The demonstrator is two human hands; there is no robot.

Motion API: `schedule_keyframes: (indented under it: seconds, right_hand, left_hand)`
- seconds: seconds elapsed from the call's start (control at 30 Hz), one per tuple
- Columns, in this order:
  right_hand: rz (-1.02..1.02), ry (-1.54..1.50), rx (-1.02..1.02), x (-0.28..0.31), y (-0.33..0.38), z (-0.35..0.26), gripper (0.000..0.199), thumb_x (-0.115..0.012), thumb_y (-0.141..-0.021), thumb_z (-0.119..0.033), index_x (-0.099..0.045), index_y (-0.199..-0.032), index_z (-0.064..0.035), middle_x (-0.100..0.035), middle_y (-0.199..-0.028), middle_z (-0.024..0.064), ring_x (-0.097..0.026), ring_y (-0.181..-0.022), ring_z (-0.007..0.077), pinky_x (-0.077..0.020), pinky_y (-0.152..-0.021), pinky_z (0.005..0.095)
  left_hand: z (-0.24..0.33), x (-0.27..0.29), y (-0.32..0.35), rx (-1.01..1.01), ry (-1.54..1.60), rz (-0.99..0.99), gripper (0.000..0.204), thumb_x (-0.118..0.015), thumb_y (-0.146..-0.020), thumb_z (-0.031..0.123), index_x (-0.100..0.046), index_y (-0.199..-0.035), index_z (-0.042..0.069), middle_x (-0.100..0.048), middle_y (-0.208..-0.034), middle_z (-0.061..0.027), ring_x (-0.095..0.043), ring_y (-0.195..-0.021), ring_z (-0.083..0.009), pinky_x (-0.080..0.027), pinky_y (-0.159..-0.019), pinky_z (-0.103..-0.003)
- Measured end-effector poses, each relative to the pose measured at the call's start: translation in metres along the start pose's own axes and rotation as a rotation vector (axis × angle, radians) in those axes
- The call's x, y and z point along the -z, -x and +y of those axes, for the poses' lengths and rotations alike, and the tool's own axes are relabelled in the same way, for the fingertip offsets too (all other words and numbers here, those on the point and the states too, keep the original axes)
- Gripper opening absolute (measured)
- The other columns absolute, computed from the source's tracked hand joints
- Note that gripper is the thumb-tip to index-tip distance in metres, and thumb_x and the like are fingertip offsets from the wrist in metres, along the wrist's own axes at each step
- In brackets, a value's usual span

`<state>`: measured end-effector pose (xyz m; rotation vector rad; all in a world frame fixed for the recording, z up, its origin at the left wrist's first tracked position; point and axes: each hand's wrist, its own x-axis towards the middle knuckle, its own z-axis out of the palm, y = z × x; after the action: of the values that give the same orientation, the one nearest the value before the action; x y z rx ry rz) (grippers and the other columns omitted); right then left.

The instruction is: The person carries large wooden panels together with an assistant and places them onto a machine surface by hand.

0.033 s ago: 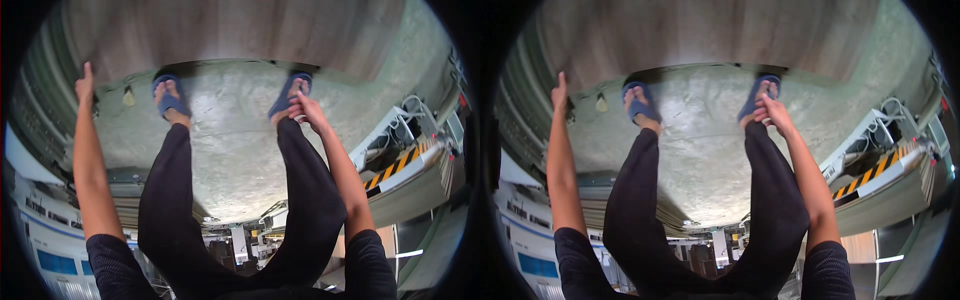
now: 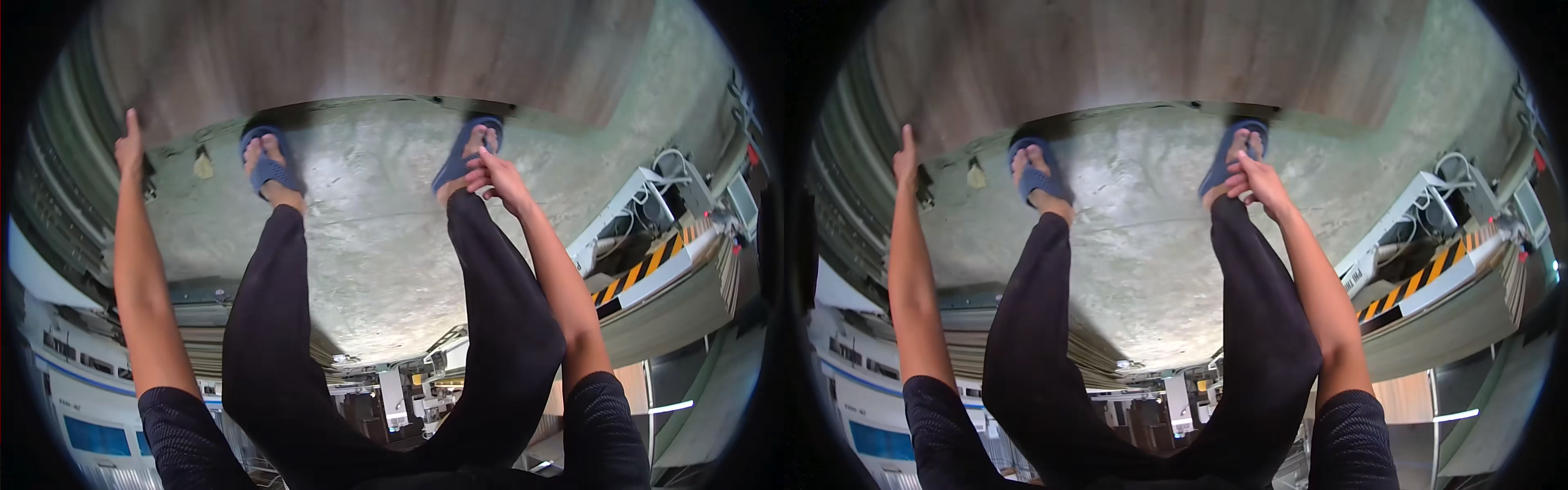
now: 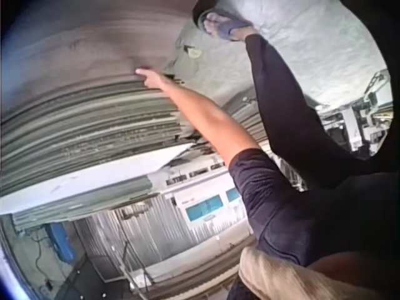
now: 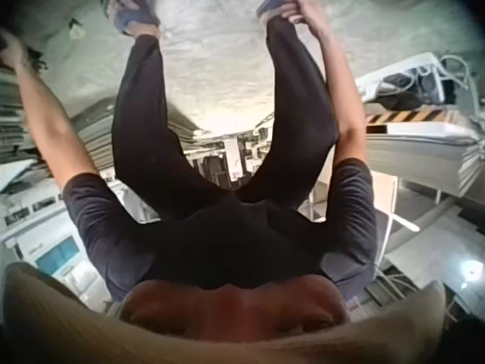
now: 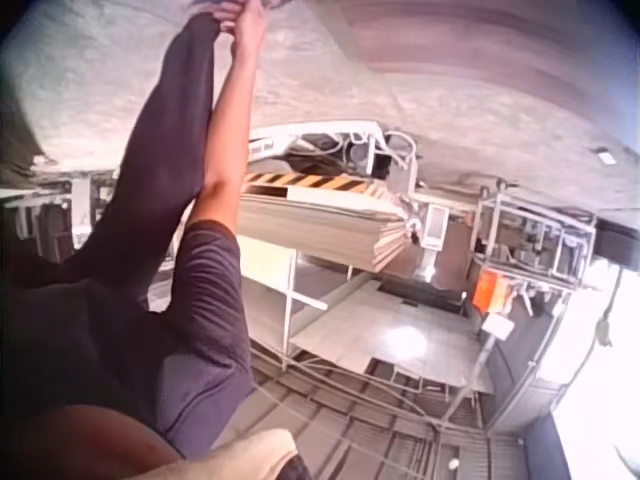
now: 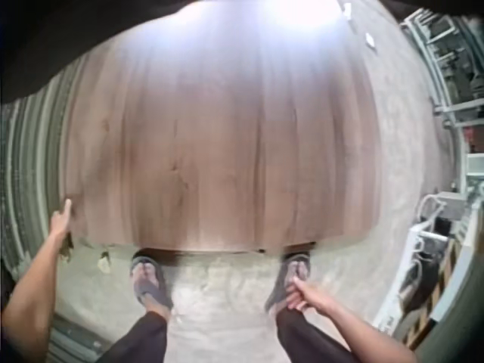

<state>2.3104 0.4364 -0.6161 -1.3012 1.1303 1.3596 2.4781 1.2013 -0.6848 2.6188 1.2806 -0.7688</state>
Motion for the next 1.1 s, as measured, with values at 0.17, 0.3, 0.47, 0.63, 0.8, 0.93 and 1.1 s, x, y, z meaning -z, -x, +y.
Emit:
schedule_keyframes:
  seconds: [0.17, 0.3, 0.47, 0.63, 0.8, 0.93, 1.1]
  right_hand:
    - [0.171, -0.095, -0.002, 0.056, 0.003, -0.01, 0.053, -0.049, -0.1, -0.052, -0.063, -0.114, -0.003, -0.07, -0.088, 0.0055, -0.068, -0.071, 0.0126, -0.0424, -0.052, 0.0236]
    - [0.154, -0.151, 0.084, 0.073, -0.013, -0.026, 0.056, -0.051, -0.098, -0.054, -0.062, -0.115, -0.001, -0.069, -0.087, 0.0052, -0.067, -0.072, 0.0108, -0.04, -0.051, 0.023]
    - [0.178, -0.158, 0.126, 0.084, -0.016, -0.037, 0.061, -0.051, -0.097, -0.057, -0.062, -0.115, 0.0002, -0.069, -0.088, 0.0056, -0.068, -0.072, 0.0111, -0.0375, -0.049, 0.021]
    - [0.268, -0.225, 0.148, 0.102, -0.016, -0.033, 0.07, -0.048, -0.094, -0.065, -0.062, -0.116, 0.0002, -0.069, -0.089, 0.0066, -0.068, -0.072, 0.0111, -0.038, -0.049, 0.0208]
    - [0.285, -0.246, 0.137, 0.101, -0.014, -0.028, 0.068, -0.047, -0.095, -0.064, -0.061, -0.116, -0.0016, -0.07, -0.089, 0.0071, -0.069, -0.072, 0.0124, -0.0398, -0.047, 0.0212]
    - [0.336, -0.126, 0.142, 0.109, -0.004, -0.012, 0.07, -0.045, -0.096, -0.064, -0.062, -0.115, 0.0005, -0.069, -0.086, 0.0073, -0.068, -0.069, 0.0133, -0.038, -0.046, 0.0236]
    - [0.341, 0.361, 0.131, 0.127, 0.045, 0.041, 0.067, -0.054, -0.092, -0.062, -0.07, -0.096, 0.0034, -0.07, -0.079, 0.0155, -0.07, -0.069, 0.0209, -0.0514, -0.059, 0.0331]
  left_hand:
    - [0.033, -0.051, 0.034, 0.058, 0.243, -0.099, 0.112, -0.041, -0.083, 0.083, -0.046, -0.136, -0.015, -0.045, -0.148, -0.0252, -0.037, -0.142, -0.0317, -0.027, -0.114, -0.036]
    - [0.026, -0.043, 0.034, 0.102, 0.266, -0.04, 0.109, -0.035, -0.086, 0.081, -0.042, -0.14, -0.013, -0.042, -0.15, -0.0253, -0.036, -0.143, -0.0337, -0.027, -0.115, -0.04]
    - [0.035, -0.047, 0.04, 0.146, 0.152, 0.06, 0.102, -0.035, -0.089, 0.075, -0.048, -0.135, -0.014, -0.047, -0.146, -0.0265, -0.041, -0.139, -0.0362, -0.029, -0.113, -0.041]
    - [0.056, -0.074, 0.089, 0.158, 0.121, 0.068, 0.097, -0.034, -0.091, 0.071, -0.051, -0.131, -0.015, -0.051, -0.14, -0.0283, -0.045, -0.135, -0.0394, -0.032, -0.111, -0.043]
    - [0.059, -0.074, 0.108, 0.136, 0.082, 0.054, 0.094, -0.031, -0.093, 0.069, -0.055, -0.127, -0.015, -0.054, -0.136, -0.0294, -0.046, -0.133, -0.0413, -0.032, -0.111, -0.045]
    - [0.056, -0.071, 0.118, 0.094, 0.199, -0.042, 0.098, -0.03, -0.093, 0.073, -0.048, -0.136, -0.013, -0.048, -0.145, -0.0268, -0.041, -0.14, -0.0364, -0.03, -0.113, -0.041]
    - [0.056, -0.038, 0.131, -0.006, 0.247, -0.248, 0.104, -0.038, -0.089, 0.079, -0.045, -0.139, -0.012, -0.047, -0.146, -0.024, -0.041, -0.14, -0.0315, -0.03, -0.113, -0.038]
